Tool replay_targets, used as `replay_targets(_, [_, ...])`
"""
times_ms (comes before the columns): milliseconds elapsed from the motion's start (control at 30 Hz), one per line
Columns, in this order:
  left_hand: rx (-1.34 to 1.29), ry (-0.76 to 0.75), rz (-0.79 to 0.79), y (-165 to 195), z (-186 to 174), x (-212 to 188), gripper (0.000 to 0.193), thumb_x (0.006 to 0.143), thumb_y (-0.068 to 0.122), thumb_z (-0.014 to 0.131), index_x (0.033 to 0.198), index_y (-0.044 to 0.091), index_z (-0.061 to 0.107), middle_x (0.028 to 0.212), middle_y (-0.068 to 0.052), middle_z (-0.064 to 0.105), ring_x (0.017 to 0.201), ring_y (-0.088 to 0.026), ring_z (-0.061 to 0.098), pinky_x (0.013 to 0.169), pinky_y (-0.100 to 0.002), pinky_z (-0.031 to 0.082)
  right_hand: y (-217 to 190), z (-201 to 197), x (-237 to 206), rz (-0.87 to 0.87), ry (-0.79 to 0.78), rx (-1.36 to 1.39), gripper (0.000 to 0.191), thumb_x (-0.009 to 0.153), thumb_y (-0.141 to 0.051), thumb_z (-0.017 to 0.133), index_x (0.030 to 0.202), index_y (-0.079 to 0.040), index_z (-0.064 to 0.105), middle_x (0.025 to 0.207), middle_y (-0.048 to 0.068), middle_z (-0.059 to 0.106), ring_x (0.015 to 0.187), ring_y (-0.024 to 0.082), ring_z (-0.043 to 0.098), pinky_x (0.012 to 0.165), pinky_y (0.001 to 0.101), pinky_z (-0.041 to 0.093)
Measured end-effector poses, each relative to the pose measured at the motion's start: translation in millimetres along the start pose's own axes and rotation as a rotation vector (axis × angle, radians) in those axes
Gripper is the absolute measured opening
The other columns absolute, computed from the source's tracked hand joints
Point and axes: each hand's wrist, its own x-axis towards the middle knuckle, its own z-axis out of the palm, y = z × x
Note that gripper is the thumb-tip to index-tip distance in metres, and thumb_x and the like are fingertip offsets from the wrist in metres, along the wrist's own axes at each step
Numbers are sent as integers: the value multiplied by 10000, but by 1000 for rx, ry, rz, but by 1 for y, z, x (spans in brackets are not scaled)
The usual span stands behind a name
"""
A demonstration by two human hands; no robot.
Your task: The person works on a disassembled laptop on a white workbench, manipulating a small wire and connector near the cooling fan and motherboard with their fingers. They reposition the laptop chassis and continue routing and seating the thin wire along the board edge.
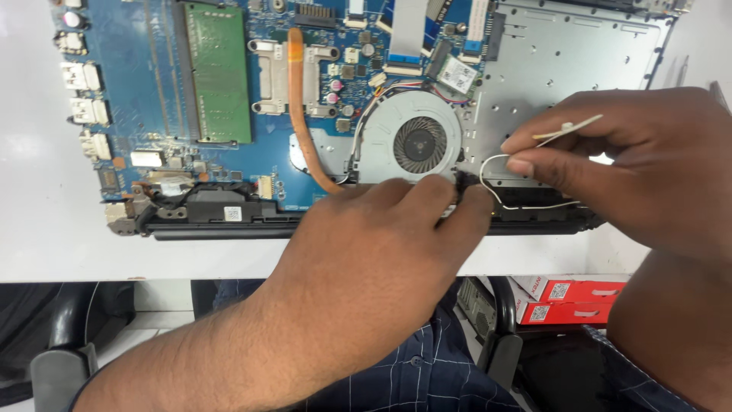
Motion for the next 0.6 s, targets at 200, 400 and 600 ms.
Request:
replay_targets(200, [54, -3, -78, 1, -4, -7, 437, 802, 72, 723, 1226, 6, 639, 908, -68, 639, 770, -216, 699, 550, -381, 560, 1, 2, -2, -219, 34, -62, 234, 908, -209, 785, 1099, -74, 780, 964, 40, 771, 741, 118, 660, 630, 256, 550])
replay_targets(400, [50, 11, -93, 2, -2, -12, 428, 818, 80, 722, 1233, 19, 638, 892, -59, 631, 774, -203, 698, 546, -370, 563, -8, -2, -2, -215, -15, -109, 189, 914, -225, 760, 1042, -86, 761, 909, 36, 749, 765, 155, 664, 634, 313, 540])
replay_targets(600, [69, -13, -36, 3, 5, -11, 480, 825, 64, 719, 1294, 7, 631, 894, -66, 619, 753, -178, 689, 528, -338, 561, -13, 2, 1, -299, -44, 2, 169, 963, -232, 716, 1081, -111, 713, 978, 8, 733, 807, 136, 699, 656, 285, 559])
